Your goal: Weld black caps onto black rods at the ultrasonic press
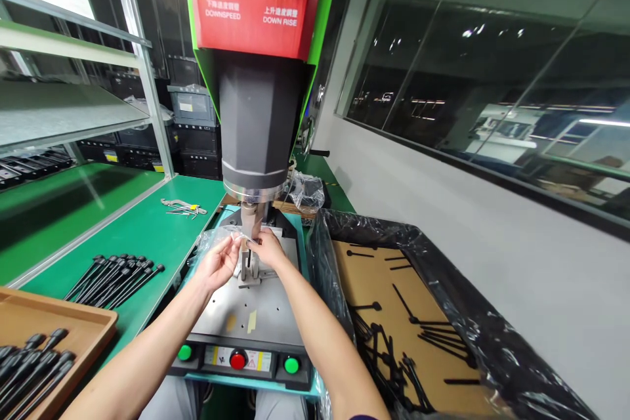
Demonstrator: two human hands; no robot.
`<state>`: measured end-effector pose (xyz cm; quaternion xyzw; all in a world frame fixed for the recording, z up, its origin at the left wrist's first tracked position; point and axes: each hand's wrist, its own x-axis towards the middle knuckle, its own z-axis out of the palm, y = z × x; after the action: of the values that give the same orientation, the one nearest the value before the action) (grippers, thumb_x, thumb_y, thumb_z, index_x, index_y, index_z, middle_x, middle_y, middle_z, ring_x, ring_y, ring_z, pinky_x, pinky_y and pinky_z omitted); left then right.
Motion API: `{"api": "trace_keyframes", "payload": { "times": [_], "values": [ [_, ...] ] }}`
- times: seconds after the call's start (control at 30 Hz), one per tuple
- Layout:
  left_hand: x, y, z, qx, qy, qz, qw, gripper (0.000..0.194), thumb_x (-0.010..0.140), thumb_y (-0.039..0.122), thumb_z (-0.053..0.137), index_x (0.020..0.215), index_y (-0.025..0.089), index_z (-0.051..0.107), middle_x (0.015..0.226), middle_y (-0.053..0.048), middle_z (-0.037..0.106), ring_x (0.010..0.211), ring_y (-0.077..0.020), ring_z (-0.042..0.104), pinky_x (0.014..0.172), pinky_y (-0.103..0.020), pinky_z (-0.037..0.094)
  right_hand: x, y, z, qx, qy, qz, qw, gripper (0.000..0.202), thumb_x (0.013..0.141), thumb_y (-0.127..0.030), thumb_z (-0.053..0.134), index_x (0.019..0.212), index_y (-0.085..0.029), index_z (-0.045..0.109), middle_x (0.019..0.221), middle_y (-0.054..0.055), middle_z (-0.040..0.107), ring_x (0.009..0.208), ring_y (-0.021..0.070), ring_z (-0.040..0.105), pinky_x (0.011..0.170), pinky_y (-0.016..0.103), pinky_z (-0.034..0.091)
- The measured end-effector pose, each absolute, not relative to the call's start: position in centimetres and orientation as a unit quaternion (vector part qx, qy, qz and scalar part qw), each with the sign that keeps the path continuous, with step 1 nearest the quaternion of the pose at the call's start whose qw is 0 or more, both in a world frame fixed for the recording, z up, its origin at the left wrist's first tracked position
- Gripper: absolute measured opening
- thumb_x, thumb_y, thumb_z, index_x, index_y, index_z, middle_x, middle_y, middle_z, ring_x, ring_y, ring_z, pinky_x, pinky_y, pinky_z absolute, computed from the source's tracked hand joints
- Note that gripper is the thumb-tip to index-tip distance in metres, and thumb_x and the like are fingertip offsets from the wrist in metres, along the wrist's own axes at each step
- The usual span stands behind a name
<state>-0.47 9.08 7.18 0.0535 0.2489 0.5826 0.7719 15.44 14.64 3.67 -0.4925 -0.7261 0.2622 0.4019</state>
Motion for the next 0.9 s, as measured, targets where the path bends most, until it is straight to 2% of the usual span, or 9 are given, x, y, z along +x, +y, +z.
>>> {"api": "trace_keyframes", "payload": {
  "times": [0.2, 0.33, 0.5, 0.63, 0.9],
  "values": [
    [-0.6, 9.1, 6.9, 0.056, 0.263, 0.580, 0.769, 0.016, 0.089, 0.005, 0.049, 0.090, 0.010, 0.064, 0.076, -0.005, 0.072, 0.066, -0.0107, 0.070, 0.059, -0.012, 0.058, 15.1, 14.5, 3.1, -0.539, -0.684, 0.242, 0.428, 0.019, 0.064, -0.032, 0.073, 0.074, -0.017, 0.066, 0.081, 0.002, 0.055, 0.073, 0.0187, 0.052, 0.072, 0.031, 0.042],
    [-0.6, 8.9, 6.6, 0.061, 0.271, 0.580, 0.765, 0.016, 0.088, 0.004, 0.049, 0.086, 0.011, 0.064, 0.076, -0.005, 0.072, 0.066, -0.0106, 0.070, 0.061, -0.012, 0.058, 14.9, 14.1, 2.4, -0.553, -0.662, 0.244, 0.443, 0.026, 0.062, -0.035, 0.074, 0.079, -0.018, 0.066, 0.081, 0.001, 0.055, 0.073, 0.0188, 0.052, 0.073, 0.032, 0.042],
    [-0.8, 8.7, 6.1, 0.067, 0.274, 0.582, 0.762, 0.017, 0.088, 0.004, 0.050, 0.084, 0.012, 0.065, 0.075, -0.005, 0.072, 0.065, -0.0109, 0.070, 0.060, -0.013, 0.057, 15.0, 13.5, 2.2, -0.524, -0.663, 0.278, 0.456, 0.029, 0.067, -0.035, 0.069, 0.092, -0.020, 0.068, 0.087, 0.002, 0.056, 0.074, 0.0174, 0.052, 0.071, 0.030, 0.044],
    [-0.9, 8.9, 5.8, 0.068, 0.277, 0.584, 0.760, 0.016, 0.086, 0.004, 0.052, 0.087, 0.013, 0.065, 0.075, -0.005, 0.072, 0.065, -0.0113, 0.071, 0.060, -0.013, 0.058, 15.4, 13.7, 2.5, -0.497, -0.667, 0.312, 0.459, 0.019, 0.073, -0.030, 0.061, 0.086, -0.020, 0.071, 0.092, 0.003, 0.057, 0.078, 0.0173, 0.055, 0.076, 0.030, 0.045],
    [-0.8, 9.0, 5.5, 0.076, 0.278, 0.581, 0.761, 0.020, 0.086, 0.004, 0.050, 0.095, 0.012, 0.065, 0.074, -0.005, 0.072, 0.064, -0.0117, 0.070, 0.060, -0.014, 0.058, 14.6, 13.7, 1.9, -0.499, -0.618, 0.350, 0.496, 0.025, 0.067, -0.032, 0.068, 0.087, -0.017, 0.069, 0.090, 0.003, 0.061, 0.071, 0.0165, 0.056, 0.070, 0.030, 0.045]
  ]
}}
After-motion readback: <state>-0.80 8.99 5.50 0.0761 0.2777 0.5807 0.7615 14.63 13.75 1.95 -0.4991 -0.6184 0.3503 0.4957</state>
